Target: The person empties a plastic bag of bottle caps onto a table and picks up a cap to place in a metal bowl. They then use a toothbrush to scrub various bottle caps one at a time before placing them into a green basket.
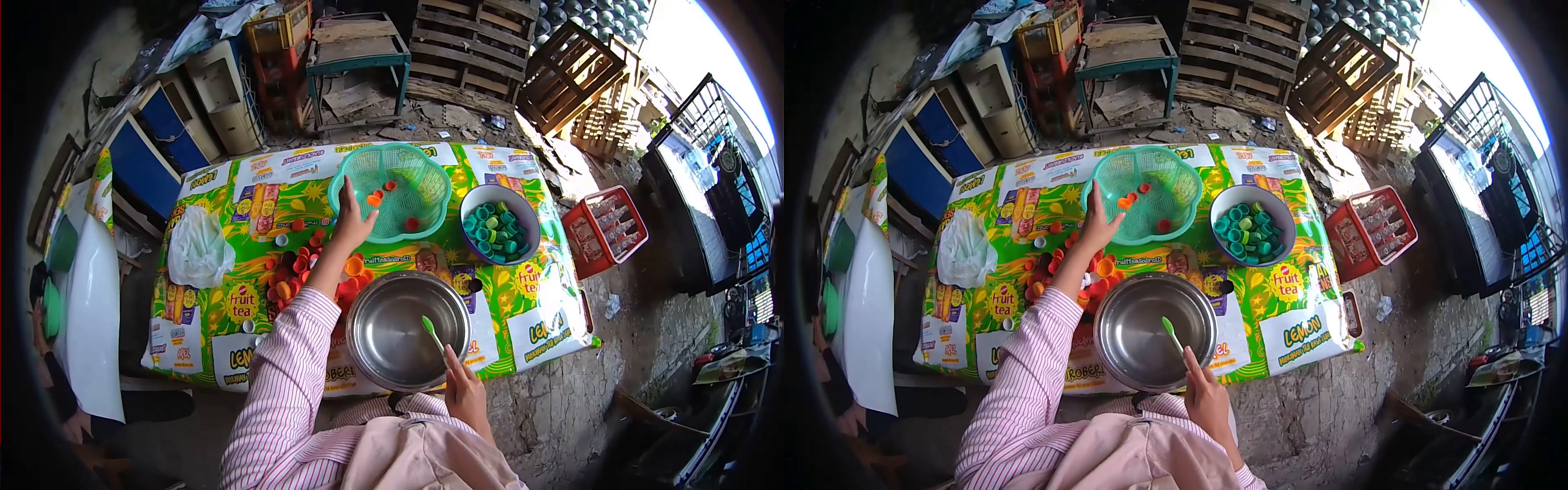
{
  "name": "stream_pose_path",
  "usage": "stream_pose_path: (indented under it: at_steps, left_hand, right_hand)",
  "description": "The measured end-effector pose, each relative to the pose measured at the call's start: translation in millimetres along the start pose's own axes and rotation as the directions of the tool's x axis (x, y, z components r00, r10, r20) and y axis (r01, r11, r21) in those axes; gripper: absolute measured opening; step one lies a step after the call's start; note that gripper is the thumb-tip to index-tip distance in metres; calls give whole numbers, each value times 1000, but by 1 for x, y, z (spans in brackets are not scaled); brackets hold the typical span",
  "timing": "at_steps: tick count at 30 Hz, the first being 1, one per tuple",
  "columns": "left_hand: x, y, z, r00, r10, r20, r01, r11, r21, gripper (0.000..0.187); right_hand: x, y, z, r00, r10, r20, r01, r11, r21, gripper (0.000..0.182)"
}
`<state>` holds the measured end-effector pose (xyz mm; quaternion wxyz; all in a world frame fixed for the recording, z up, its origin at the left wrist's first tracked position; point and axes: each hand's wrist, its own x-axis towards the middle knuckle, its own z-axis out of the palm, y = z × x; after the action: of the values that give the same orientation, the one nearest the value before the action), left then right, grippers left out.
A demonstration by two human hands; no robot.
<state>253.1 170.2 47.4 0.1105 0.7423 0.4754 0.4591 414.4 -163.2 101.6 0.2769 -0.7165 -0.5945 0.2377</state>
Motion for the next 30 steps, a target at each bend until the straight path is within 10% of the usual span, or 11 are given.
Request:
stream_pose_path:
  at_steps: [8,17,30]
  left_hand:
    - [-75,23,-63,942,-317,-114,267,909,-322,68]
    - [-130,22,-107,968,-199,153,151,948,279,29]
    - [-104,2,-43,967,-120,226,29,928,371,15]
  right_hand:
    - [-2,15,4,998,-5,-59,4,1000,-12,49]
    - [22,-4,8,997,-21,78,23,999,-25,47]
    - [14,-3,21,997,-63,36,62,998,26,51]
